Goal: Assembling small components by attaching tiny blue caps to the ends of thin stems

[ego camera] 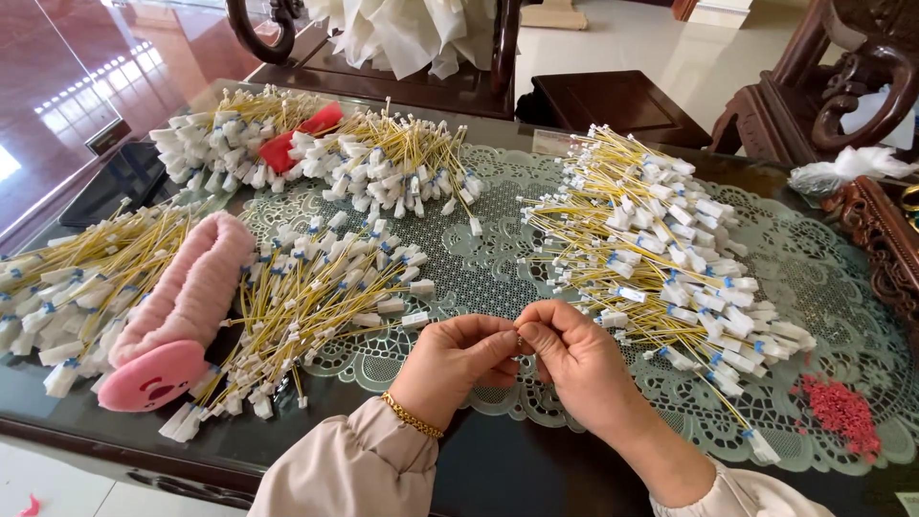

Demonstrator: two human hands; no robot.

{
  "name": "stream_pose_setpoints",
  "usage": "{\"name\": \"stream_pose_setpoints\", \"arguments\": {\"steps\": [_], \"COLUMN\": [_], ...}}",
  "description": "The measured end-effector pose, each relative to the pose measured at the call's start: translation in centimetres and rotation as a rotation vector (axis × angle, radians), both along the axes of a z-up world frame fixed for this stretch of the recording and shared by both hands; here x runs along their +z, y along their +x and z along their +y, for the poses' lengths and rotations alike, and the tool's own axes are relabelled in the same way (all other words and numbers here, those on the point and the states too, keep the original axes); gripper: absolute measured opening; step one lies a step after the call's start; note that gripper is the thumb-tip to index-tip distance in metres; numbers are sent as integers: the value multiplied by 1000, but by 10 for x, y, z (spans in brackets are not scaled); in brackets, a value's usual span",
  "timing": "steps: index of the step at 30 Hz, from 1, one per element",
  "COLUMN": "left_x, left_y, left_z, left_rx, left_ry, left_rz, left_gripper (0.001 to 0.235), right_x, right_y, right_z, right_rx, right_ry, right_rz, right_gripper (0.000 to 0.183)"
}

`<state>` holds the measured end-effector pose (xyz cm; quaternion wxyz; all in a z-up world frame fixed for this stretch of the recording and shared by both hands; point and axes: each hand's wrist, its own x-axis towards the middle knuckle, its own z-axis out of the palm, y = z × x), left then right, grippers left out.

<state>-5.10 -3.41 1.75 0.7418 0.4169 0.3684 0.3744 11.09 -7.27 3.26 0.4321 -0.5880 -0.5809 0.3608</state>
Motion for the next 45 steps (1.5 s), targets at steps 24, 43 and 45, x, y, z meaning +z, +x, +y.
{"name": "stream_pose_setpoints", "arguments": {"steps": [24,43,45], "left_x": [-3,-18,-48], "left_y": [1,-2,-1], "left_z": [1,-4,5], "left_rx": [-53,250,285], "left_ry": [5,1092,1215], "left_rz": [-27,563,956], "left_gripper": [12,13,42], "right_x": [2,-22,-31], "right_y": [-7,-7,-9], "right_z": [-5,4,8], "right_rx": [-56,-193,-157], "right_ry": [18,18,-1], "right_rz": [-4,-40,286], "right_gripper": [17,19,30]}}
